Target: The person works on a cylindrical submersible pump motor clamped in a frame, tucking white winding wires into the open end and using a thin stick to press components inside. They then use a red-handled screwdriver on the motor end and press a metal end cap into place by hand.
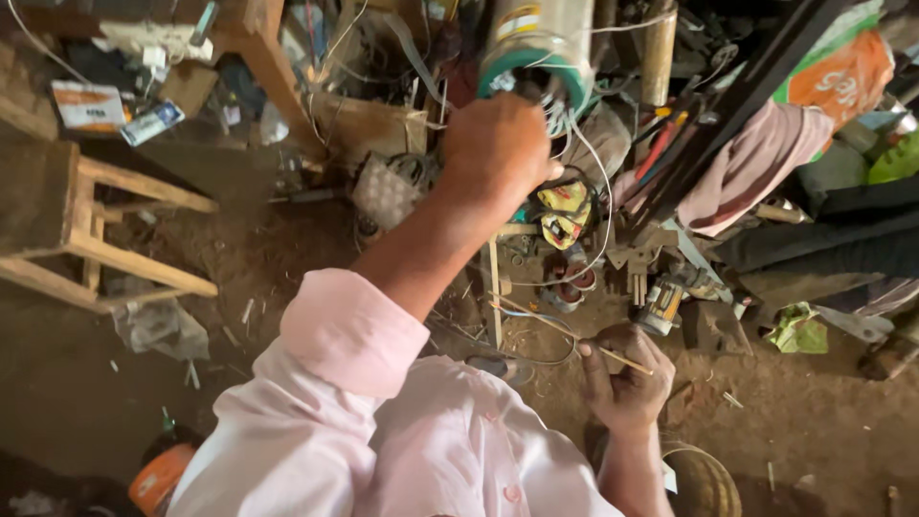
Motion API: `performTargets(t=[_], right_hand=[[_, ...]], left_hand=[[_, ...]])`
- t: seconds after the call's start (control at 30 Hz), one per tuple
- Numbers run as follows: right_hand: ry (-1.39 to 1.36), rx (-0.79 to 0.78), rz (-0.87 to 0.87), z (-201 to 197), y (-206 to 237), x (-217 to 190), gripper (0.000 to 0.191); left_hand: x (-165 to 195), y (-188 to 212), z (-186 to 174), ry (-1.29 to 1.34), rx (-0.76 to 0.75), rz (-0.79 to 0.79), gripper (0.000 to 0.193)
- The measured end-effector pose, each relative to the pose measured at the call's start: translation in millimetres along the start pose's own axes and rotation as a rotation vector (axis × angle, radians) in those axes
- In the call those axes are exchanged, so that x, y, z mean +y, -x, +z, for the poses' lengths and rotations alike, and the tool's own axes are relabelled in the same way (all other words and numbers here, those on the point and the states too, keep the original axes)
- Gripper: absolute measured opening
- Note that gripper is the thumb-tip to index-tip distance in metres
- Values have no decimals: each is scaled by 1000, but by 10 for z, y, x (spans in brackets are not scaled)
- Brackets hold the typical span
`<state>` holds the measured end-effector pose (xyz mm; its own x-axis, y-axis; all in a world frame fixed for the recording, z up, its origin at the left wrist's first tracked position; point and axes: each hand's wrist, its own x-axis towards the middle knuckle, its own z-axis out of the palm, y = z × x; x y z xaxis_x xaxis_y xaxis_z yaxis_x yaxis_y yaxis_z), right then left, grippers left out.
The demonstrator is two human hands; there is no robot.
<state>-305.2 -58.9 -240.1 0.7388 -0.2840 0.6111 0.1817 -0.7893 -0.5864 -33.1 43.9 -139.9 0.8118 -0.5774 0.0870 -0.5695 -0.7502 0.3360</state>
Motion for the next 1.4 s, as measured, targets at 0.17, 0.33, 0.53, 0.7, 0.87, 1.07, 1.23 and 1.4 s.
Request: performTargets(t=[0.17, 0.33, 0.53, 0.7, 0.87, 1.07, 1.23, 1.4], right_hand=[[51, -4, -28, -64, -45, -95, 19], [160, 45, -10, -164, -132, -199, 21], [-16, 85, -136, 7, -151, -205, 18], [-24, -20, -87, 181, -70, -204, 16], [-13, -54, -82, 178, -72, -204, 16], [-27, -49, -73, 218, -46, -164, 17], [-90, -100, -70, 349, 31, -119, 16], [-74, -151, -70, 428, 56, -101, 18]], left_hand=[[-63, -60, 262, 10, 155, 111, 22], [-86, -77, 154, 51, 228, 283, 27], [103, -230, -83, -85, 43, 119, 36], [2, -162, 16, -11, 43, 123, 44], [-56, -181, 24, -5, -19, 98, 46], [192, -450, 43, -123, -115, 12, 40], [223, -653, 223, -145, -43, -27, 34], [178, -642, 318, -150, -29, -24, 29]])
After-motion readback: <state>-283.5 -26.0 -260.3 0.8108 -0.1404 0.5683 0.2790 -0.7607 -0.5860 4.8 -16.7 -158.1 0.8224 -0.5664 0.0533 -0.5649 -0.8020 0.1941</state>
